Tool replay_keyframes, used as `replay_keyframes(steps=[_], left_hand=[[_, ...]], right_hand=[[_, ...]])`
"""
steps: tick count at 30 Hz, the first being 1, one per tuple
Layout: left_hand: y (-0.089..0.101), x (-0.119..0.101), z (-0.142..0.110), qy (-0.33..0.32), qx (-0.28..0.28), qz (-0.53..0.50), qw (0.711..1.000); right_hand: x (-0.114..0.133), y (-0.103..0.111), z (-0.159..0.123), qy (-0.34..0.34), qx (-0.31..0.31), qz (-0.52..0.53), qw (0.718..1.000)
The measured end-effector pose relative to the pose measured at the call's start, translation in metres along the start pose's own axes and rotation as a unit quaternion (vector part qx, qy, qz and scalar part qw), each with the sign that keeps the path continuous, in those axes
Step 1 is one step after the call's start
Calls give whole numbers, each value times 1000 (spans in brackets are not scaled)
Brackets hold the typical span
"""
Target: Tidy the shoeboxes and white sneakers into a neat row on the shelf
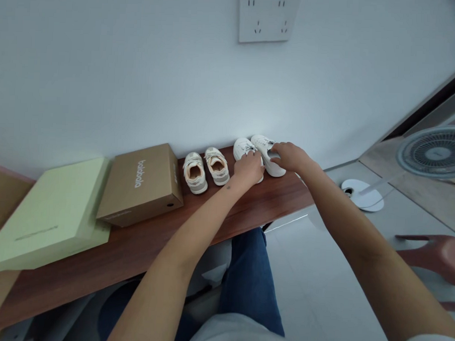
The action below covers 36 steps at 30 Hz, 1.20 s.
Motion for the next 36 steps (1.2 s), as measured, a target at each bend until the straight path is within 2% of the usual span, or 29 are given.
replay_keyframes(steps=[5,9,12,16,20,22,25,29,32,34,36], left_hand=[[25,21,-26,10,-14,-35,999],[28,49,-64,20,-28,-105,994],[17,72,-106,47,-39,-163,985],[-8,102,-170,96,-62,-239,964],[-32,130,-239,188,-92,-281,937],[-44,144,-275,242,-114,-308,913],[-64,168,-330,358,-156,-344,854],[-82,211,-396,495,-235,-307,778],[-81,257,-433,562,-304,-280,717],[-75,292,-448,588,-341,-273,681],[-68,326,-455,600,-368,-265,659]], right_hand=[[24,11,-10,36,-27,26,999],[48,2,-23,59,-28,77,995],[68,-14,-35,84,-25,136,987],[99,-38,-51,101,-20,225,969],[131,-65,-68,100,0,313,944],[149,-80,-79,102,11,359,928],[178,-105,-97,101,23,416,904],[221,-130,-114,106,44,453,884],[257,-131,-111,151,37,425,892],[282,-124,-99,182,-7,396,900],[312,-114,-81,200,-55,351,913]])
Point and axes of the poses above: each hand's wrist, its own z-axis towards the middle knuckle, its own y-axis out of the back of the hand, x = y × z, the point moved 3 cm from there along z, towards the middle knuckle, and after that the axes turned 15 degrees about z, right-handed, at the moved point
